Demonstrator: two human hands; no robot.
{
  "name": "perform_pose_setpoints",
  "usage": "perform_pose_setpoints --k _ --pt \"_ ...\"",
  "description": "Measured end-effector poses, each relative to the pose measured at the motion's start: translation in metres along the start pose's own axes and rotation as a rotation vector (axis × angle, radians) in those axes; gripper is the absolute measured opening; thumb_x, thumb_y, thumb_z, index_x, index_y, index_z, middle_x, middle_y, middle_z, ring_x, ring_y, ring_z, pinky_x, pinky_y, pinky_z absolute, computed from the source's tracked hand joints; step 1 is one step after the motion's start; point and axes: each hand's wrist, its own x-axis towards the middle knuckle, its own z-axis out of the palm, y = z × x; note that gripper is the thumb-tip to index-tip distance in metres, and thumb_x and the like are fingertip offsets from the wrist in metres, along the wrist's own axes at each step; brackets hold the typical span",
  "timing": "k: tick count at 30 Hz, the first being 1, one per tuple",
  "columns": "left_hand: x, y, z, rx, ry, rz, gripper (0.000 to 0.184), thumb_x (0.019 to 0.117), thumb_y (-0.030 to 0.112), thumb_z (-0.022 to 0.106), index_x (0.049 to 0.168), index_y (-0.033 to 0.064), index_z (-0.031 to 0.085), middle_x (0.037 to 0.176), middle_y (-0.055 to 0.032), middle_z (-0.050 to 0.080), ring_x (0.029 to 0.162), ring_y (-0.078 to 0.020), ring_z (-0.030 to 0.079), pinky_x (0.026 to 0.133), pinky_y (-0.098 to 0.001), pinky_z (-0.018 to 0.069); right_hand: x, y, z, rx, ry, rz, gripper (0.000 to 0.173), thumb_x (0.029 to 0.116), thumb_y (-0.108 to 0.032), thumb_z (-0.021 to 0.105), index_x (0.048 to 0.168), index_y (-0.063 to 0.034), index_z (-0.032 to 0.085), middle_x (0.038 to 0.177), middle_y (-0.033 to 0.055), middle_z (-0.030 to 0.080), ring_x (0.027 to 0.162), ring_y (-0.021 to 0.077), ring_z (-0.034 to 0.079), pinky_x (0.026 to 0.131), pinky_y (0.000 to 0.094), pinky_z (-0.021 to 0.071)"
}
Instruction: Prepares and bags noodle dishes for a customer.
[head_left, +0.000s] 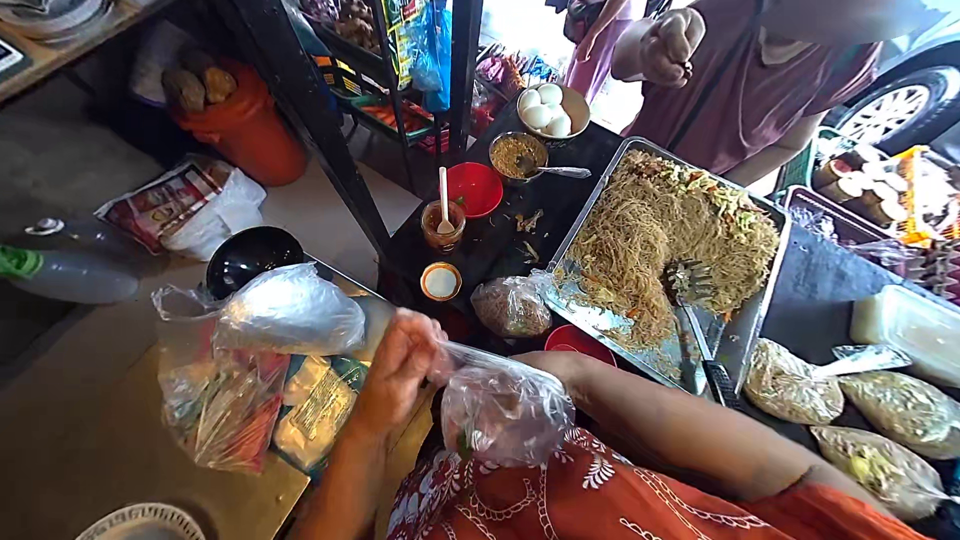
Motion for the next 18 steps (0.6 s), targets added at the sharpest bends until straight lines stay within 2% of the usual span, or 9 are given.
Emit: perform_pose_setpoints --k 1,3,5,7,9,11,12,14,18 --pt "-0.011 0.003 0.004 0.131 0.044 0.011 0.008 0.1075 0.031 0.051 0.11 0.0283 0.058 0.096 0.0139 0.06 0.083 0.0026 0.058 0.076 -0.0176 0.0516 0.001 0.005 -0.011 0.034 -0.065 -0.017 0.033 0.0995 -0.016 0.057 0.131 -0.0082 0.057 0.113 -0.0026 0.067 0.103 0.0025 0.065 0.091 0.0231 0.0559" --pt "-0.03 0.009 0.011 0.307 0.133 0.031 0.011 0.1094 0.031 0.047 0.11 0.0254 0.056 0.096 0.0129 0.058 0.083 0.0036 0.056 0.075 -0.0162 0.0506 0.007 0.007 -0.017 0.042 -0.093 -0.094 0.028 0.094 -0.019 0.065 0.12 -0.0092 0.064 0.103 -0.0021 0.07 0.092 0.0055 0.069 0.082 0.026 0.0598" --pt "-0.043 0.022 0.01 0.293 0.223 0.007 0.011 0.1087 0.03 0.049 0.114 0.0291 0.058 0.091 0.0134 0.058 0.067 0.0046 0.052 0.057 -0.0129 0.0464 0.013 0.019 -0.022 0.072 -0.026 -0.101 0.018 0.096 -0.009 0.061 0.113 -0.01 0.067 0.096 -0.0018 0.071 0.086 0.0063 0.068 0.078 0.0273 0.0592" --pt "-0.052 0.042 -0.002 0.227 0.163 -0.068 0.014 0.1081 0.025 0.05 0.115 0.0283 0.062 0.094 0.0104 0.061 0.061 0.004 0.052 0.051 -0.012 0.0462 0.018 0.037 -0.028 0.163 0.062 -0.066 0.016 0.0973 -0.003 0.055 0.107 -0.0099 0.065 0.093 0.0006 0.071 0.083 0.0084 0.068 0.078 0.0279 0.0586" --pt "-0.057 0.06 -0.009 0.405 0.005 -0.169 0.025 0.108 0.018 0.046 0.106 0.0201 0.07 0.106 0.0038 0.061 0.072 0.0025 0.056 0.06 -0.0123 0.0502 0.024 0.046 -0.027 0.228 0.172 -0.014 0.012 0.1005 -0.004 0.052 0.105 -0.0092 0.062 0.091 0.0012 0.07 0.081 0.0091 0.068 0.077 0.028 0.0582" --pt "-0.055 0.071 0.002 0.871 -0.079 -0.231 0.031 0.098 0.007 0.044 0.101 0.0128 0.074 0.108 -0.0037 0.062 0.086 -0.0041 0.06 0.072 -0.0178 0.0532 0.033 0.051 -0.025 0.252 0.257 0.029 0.01 0.1015 -0.006 0.053 0.105 -0.0087 0.062 0.088 0.0006 0.069 0.078 0.0085 0.067 0.074 0.0266 0.058" --pt "-0.051 0.074 0.011 1.103 -0.098 -0.245 0.032 0.0929 0.006 0.045 0.105 0.0102 0.075 0.109 -0.007 0.064 0.092 -0.0109 0.064 0.076 -0.0251 0.0561 0.037 0.054 -0.026 0.26 0.278 0.051 0.009 0.1017 -0.006 0.053 0.105 -0.0083 0.061 0.087 0.0008 0.069 0.077 0.0088 0.067 0.072 0.0262 0.0579" --pt "-0.045 0.07 0.022 1.405 -0.044 -0.181 0.033 0.0917 0.01 0.048 0.111 0.0012 0.073 0.11 -0.0149 0.065 0.093 -0.0232 0.068 0.077 -0.0355 0.059 0.044 0.062 -0.027 0.26 0.289 0.105 0.01 0.1025 -0.009 0.054 0.11 -0.0081 0.06 0.088 0.0019 0.068 0.076 0.0101 0.068 0.068 0.0263 0.058" --pt "-0.037 0.061 0.024 1.517 0.108 -0.043 0.028 0.0915 -0.001 0.052 0.109 -0.0018 0.073 0.119 -0.0221 0.065 0.097 -0.0288 0.07 0.078 -0.0352 0.06 0.049 0.075 -0.022 0.29 0.383 0.188 0.016 0.104 -0.013 0.054 0.119 -0.0071 0.056 0.094 0.006 0.068 0.079 0.0145 0.069 0.069 0.0313 0.0593"
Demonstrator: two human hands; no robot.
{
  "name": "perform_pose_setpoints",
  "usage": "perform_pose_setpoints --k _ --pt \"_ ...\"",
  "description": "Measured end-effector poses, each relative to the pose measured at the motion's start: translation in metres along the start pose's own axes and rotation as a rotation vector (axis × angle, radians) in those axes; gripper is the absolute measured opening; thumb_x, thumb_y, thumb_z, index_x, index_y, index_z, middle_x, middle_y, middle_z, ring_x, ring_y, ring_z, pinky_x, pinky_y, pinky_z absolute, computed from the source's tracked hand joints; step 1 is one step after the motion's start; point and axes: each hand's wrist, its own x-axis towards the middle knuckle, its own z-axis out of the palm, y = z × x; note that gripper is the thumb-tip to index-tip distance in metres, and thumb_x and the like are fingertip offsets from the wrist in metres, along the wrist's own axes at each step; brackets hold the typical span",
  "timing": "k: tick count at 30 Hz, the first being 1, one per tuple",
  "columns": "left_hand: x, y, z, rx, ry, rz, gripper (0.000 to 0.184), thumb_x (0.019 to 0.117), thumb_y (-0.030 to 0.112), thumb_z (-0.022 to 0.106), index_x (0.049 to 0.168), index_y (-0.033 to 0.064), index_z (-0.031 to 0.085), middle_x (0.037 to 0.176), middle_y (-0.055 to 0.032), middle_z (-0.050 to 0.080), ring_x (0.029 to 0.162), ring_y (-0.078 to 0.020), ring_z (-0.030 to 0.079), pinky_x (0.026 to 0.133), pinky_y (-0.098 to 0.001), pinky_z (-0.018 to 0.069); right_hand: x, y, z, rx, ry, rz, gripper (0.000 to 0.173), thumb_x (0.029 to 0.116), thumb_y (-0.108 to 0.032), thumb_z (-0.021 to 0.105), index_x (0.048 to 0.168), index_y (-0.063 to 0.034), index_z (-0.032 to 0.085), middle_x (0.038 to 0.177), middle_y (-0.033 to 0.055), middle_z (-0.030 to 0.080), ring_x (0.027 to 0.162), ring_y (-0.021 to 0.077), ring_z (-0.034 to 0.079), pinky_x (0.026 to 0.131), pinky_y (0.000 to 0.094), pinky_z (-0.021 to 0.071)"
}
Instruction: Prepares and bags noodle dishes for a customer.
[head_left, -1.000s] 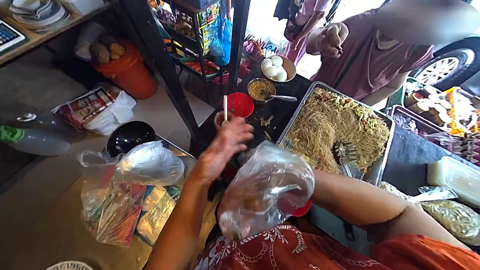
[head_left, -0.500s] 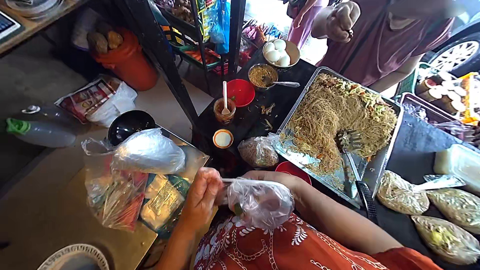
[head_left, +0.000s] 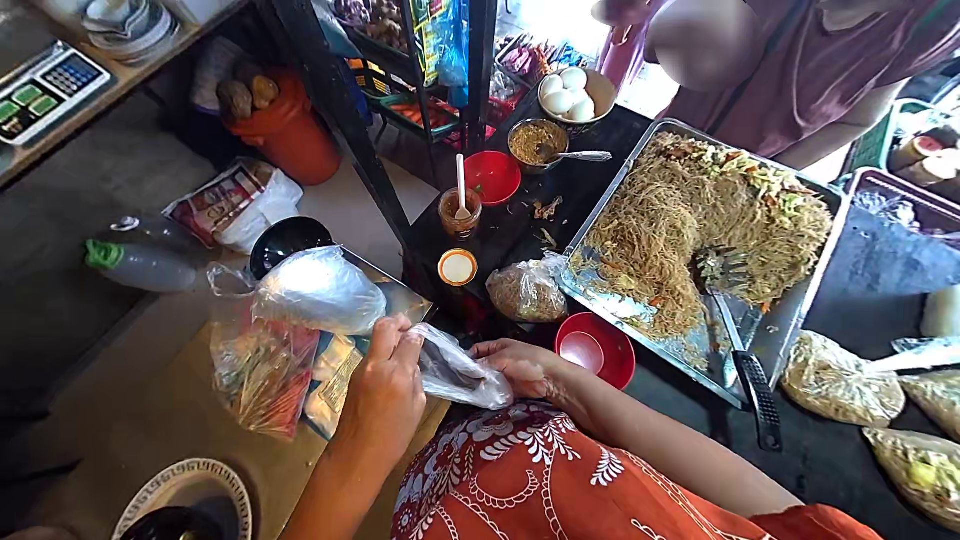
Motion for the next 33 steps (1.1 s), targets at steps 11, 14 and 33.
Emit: perform_pose_setpoints --k 11,14,33 --pt "0.02 -0.01 -0.026 -0.176 -0.291 -0.031 0.055 0.0805 0.001 0.053 0.134 0.0045 0.065 0.149 -0.0057 0.055 0.121 -0.0199 0.064 0.092 -0.0405 0.0563 -0.042 -0.062 -0.015 -1.234 1.05 -0.485 0.055 0.0917 -0.04 0.075 0.123 0.004 0.065 0.126 0.0298 0.061 0.105 0.0471 0.066 0.081 0.0644 0.0545" --pt "0.028 -0.018 -0.024 -0.231 -0.369 -0.135 0.059 0.0821 -0.002 0.054 0.141 0.0062 0.06 0.154 -0.0054 0.05 0.123 -0.0174 0.061 0.094 -0.0378 0.0544 -0.023 -0.075 -0.019 -1.244 0.956 -0.518 0.023 0.0945 -0.017 0.071 0.108 0.0012 0.071 0.118 0.0247 0.067 0.1 0.045 0.068 0.081 0.0648 0.0544" --pt "0.091 0.042 0.047 -1.274 -0.161 -0.232 0.075 0.0806 -0.009 0.063 0.15 0.0145 0.049 0.156 -0.0105 0.041 0.086 -0.0203 0.07 0.064 -0.0359 0.0634 -0.079 -0.103 -0.025 0.239 0.256 -1.209 0.019 0.1075 -0.023 0.049 0.105 -0.0129 0.064 0.078 -0.0014 0.063 0.067 0.0059 0.061 0.065 0.0262 0.0561"
